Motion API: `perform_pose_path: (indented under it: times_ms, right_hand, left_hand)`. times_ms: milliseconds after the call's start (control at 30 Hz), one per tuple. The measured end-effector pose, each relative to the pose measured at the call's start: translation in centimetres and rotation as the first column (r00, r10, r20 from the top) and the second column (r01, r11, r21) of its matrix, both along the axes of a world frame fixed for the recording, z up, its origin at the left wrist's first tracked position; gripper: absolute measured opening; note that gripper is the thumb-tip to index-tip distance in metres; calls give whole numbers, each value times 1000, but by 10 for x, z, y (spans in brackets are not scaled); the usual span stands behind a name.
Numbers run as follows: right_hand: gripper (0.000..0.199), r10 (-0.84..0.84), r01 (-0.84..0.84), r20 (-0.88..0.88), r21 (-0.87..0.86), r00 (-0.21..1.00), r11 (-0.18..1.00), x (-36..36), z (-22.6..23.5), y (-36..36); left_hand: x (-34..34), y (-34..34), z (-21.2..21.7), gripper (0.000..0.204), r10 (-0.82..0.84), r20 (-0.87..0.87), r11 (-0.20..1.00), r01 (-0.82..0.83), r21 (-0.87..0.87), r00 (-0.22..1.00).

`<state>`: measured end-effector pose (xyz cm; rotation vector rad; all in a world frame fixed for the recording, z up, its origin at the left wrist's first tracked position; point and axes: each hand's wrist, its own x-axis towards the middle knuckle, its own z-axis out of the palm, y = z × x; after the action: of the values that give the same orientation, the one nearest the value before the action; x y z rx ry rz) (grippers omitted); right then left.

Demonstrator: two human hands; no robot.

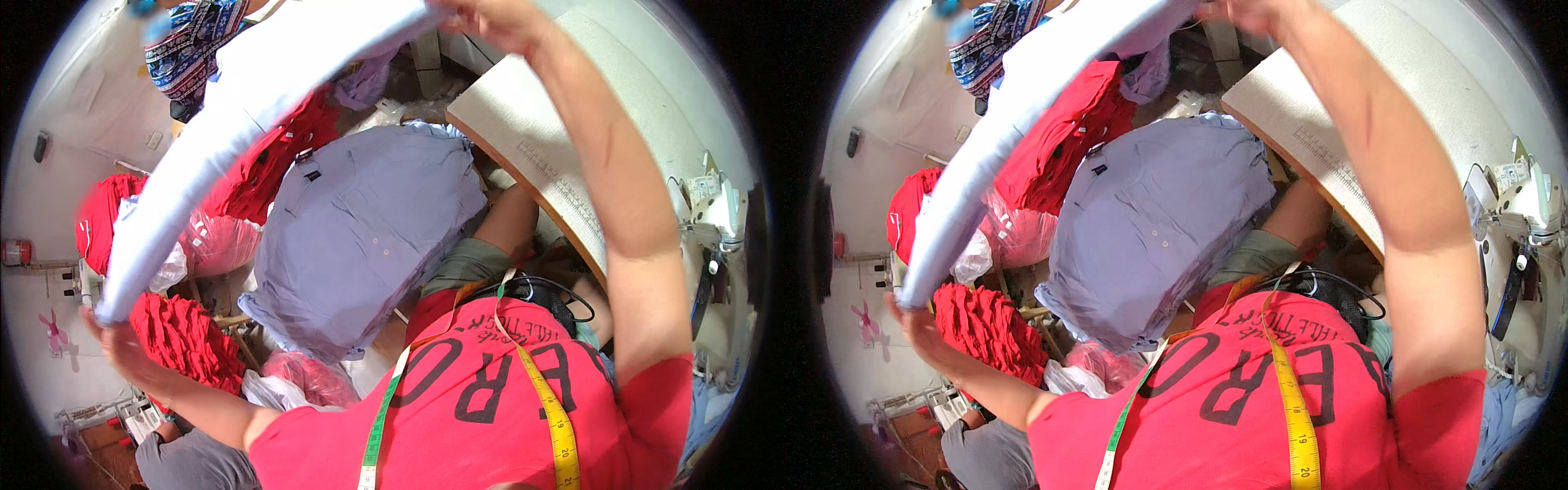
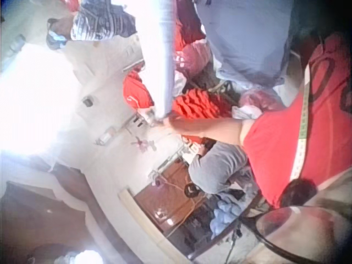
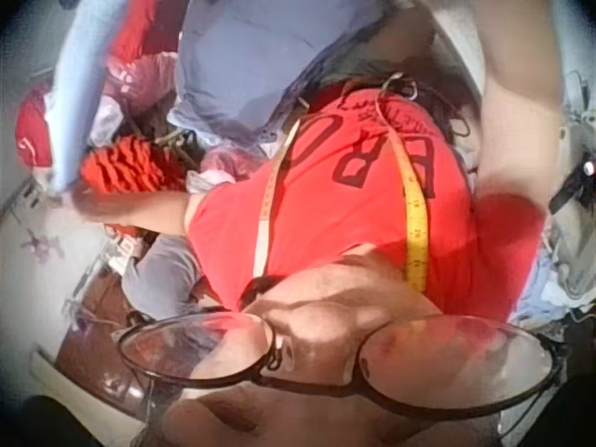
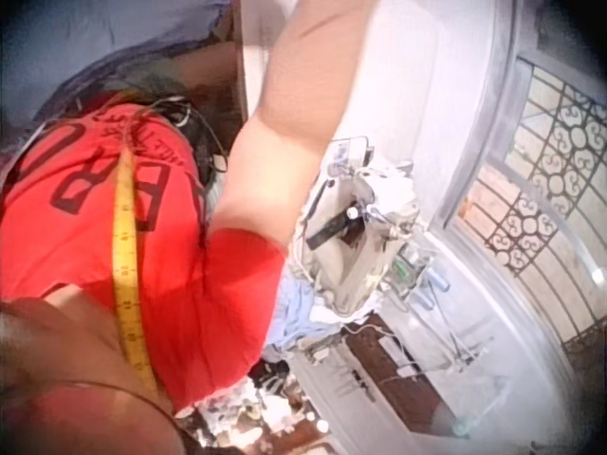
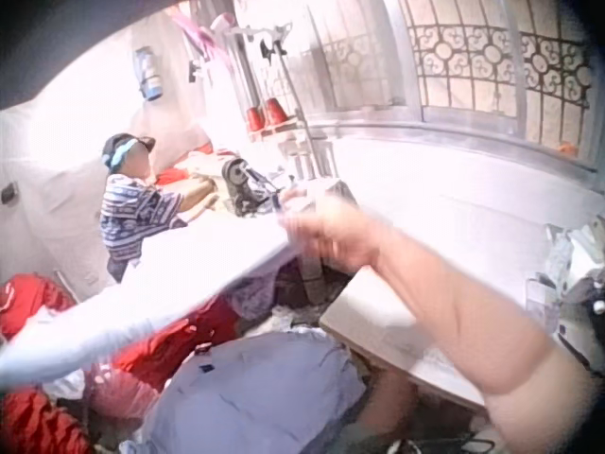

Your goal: The person sews light-blue shirts using an industrial sewing machine, trimming threads with small snips, and laying out the finished garment to check the collar and buttons.

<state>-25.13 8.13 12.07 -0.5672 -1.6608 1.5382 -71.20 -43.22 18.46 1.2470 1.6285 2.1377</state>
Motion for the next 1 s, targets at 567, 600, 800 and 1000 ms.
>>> perform_pose_path:
  times_ms: [567, 600, 800, 1000]
  right_hand:
    - [7, -407, 341, 521, 223, 750, 913, 72, -269, -111]
    - [8, -367, 332, 542, 167, 756, 929, 73, -268, -113]
    - [13, -279, 39, 722, 330, 633, 943, 79, -296, -125]
    - [51, -200, -47, 800, 273, 565, 961, 95, -288, -136]
  left_hand:
    - [150, -3, -167, 10, -9, 444, -87, 442, -893, 896]
    - [167, 8, -178, 12, -24, 452, -171, 442, -881, 892]
    - [161, 33, -235, 13, -422, 329, -541, 57, -839, 845]
    - [283, 154, -184, 18, -612, -347, 469, -28, -883, 711]
